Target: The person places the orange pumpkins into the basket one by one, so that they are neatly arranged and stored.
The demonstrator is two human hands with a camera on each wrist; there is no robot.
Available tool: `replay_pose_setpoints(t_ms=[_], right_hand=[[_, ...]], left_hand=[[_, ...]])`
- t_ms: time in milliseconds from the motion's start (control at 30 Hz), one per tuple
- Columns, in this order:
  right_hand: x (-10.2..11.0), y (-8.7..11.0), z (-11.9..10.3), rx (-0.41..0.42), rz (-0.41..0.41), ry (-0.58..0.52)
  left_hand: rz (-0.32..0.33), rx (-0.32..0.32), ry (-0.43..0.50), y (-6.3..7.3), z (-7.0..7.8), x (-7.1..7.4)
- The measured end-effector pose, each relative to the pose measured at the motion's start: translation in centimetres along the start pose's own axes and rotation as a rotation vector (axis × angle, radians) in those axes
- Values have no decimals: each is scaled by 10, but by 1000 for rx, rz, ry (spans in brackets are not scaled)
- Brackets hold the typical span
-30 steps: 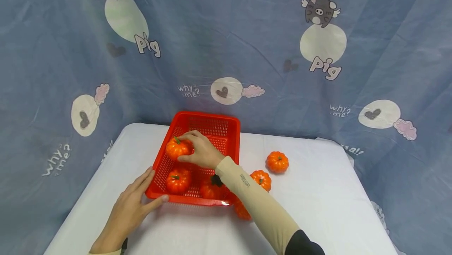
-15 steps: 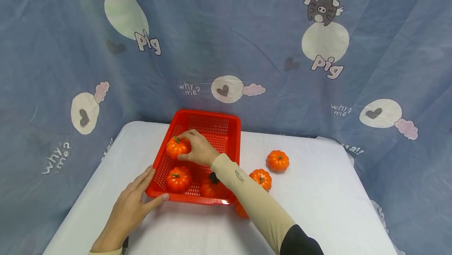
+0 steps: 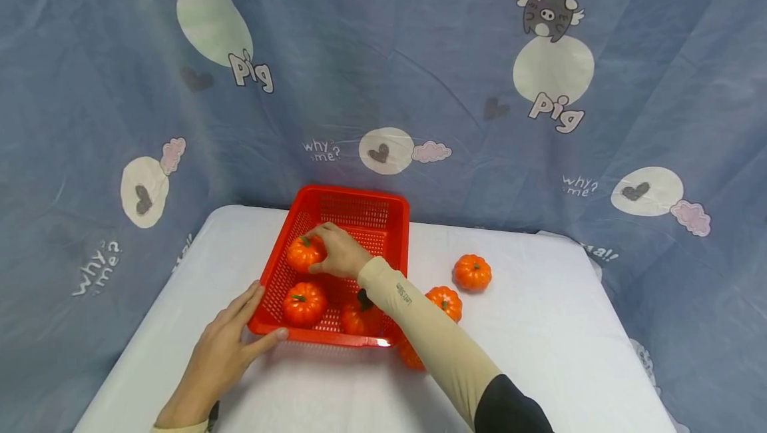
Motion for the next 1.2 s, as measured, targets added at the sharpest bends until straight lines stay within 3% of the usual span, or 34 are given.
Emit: replay_pose_setpoints(t_ms=[500, 733, 1200], right_hand=[[-11, -8, 2, -103, -108, 48], [-21, -7, 3, -88, -189, 113], [-20, -4, 6, -56, -182, 119]], left_hand=[[9, 5, -5, -2, 1, 3], [10, 6, -9, 0, 0, 1], [-22, 41, -18, 0, 2, 1]])
Point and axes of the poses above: each hand's wrist, its own y-axis away from the middle knuckle, its own x-axis out of the back of the hand, z = x × y, the point moved 3 cm from there along -y, towards the middle knuckle, and after that the axes turned 1 degree about -x, right-handed, at the moved point
